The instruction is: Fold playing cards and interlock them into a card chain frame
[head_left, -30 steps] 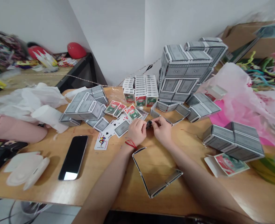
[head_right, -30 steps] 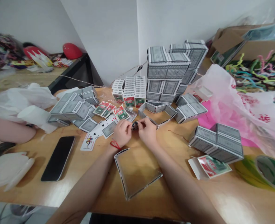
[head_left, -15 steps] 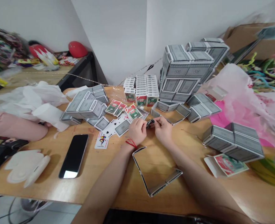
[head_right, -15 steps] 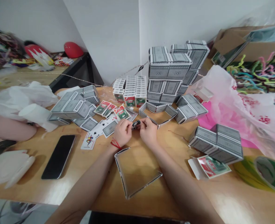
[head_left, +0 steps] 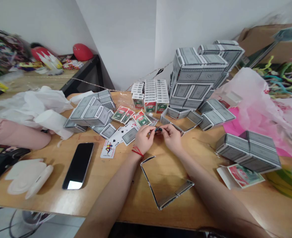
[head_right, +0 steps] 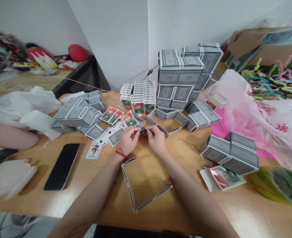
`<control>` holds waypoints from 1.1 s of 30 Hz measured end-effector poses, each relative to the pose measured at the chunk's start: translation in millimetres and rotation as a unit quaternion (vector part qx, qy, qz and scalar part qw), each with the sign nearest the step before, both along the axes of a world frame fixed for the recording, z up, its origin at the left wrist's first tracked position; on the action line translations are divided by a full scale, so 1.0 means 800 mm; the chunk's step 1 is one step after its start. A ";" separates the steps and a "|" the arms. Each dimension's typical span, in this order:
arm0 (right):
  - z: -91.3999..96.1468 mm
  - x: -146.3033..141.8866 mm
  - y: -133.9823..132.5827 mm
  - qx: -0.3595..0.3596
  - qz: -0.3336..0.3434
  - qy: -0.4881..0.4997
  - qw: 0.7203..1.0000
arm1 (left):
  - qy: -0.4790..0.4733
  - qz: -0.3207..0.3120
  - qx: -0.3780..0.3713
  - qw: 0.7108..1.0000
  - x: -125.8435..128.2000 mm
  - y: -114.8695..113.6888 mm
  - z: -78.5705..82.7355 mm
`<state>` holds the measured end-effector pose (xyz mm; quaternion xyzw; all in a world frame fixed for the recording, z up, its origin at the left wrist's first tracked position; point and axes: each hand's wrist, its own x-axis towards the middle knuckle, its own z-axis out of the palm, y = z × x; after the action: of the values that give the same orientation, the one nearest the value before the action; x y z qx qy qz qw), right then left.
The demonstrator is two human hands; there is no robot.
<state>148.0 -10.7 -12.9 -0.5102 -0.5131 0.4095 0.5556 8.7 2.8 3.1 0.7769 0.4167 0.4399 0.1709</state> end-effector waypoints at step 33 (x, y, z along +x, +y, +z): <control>0.003 0.003 0.004 -0.039 0.038 0.076 0.996 | -0.050 0.001 -0.031 0.998 0.001 0.003 -0.004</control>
<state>150.1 -7.5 -10.2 -0.4786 -0.4720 0.4880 0.5567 9.7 5.5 -0.2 0.7476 0.4218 0.4655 0.2153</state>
